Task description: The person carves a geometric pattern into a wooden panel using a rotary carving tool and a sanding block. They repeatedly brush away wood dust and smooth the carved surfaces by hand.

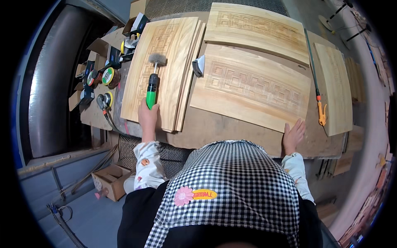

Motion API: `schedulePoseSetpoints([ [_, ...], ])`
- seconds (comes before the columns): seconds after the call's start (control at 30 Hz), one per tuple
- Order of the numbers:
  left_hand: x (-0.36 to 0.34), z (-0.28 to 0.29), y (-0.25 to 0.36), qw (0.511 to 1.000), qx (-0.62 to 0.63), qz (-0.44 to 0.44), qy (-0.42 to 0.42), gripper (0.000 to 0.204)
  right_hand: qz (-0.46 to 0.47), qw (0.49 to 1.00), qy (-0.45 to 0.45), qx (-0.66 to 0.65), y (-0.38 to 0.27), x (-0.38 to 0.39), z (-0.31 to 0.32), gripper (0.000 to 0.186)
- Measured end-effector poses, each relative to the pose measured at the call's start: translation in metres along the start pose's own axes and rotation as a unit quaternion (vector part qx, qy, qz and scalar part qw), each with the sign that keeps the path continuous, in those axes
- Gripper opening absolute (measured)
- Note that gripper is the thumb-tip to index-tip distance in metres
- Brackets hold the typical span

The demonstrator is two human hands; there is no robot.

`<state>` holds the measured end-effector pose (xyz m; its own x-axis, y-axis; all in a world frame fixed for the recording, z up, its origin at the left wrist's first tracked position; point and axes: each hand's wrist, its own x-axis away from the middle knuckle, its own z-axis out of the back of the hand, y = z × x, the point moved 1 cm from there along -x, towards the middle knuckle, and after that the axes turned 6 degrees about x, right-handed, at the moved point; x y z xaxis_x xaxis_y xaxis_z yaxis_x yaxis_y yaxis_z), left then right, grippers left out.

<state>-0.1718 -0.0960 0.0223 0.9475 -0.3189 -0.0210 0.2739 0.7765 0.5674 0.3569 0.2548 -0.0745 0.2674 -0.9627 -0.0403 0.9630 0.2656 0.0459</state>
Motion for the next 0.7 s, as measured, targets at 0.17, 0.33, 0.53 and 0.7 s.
schedulePoseSetpoints([
  [0.17,0.047,0.028,0.036,0.849,0.455,0.202,-0.174,0.049,-0.023,1.0,0.017,0.009,0.021,0.027,-0.009,0.082],
  [0.33,0.15,0.0,0.098,0.766,0.503,0.296,-0.269,0.032,-0.041,0.998,0.039,0.009,0.042,0.039,-0.007,0.078],
  [0.53,0.191,-0.076,0.116,0.71,0.432,0.368,-0.416,0.026,0.228,0.948,0.021,-0.222,-0.053,0.021,0.043,0.051],
  [0.7,0.175,-0.096,0.148,0.758,0.372,0.303,-0.442,0.029,0.474,0.774,0.032,-0.419,-0.199,0.005,0.124,0.023],
])
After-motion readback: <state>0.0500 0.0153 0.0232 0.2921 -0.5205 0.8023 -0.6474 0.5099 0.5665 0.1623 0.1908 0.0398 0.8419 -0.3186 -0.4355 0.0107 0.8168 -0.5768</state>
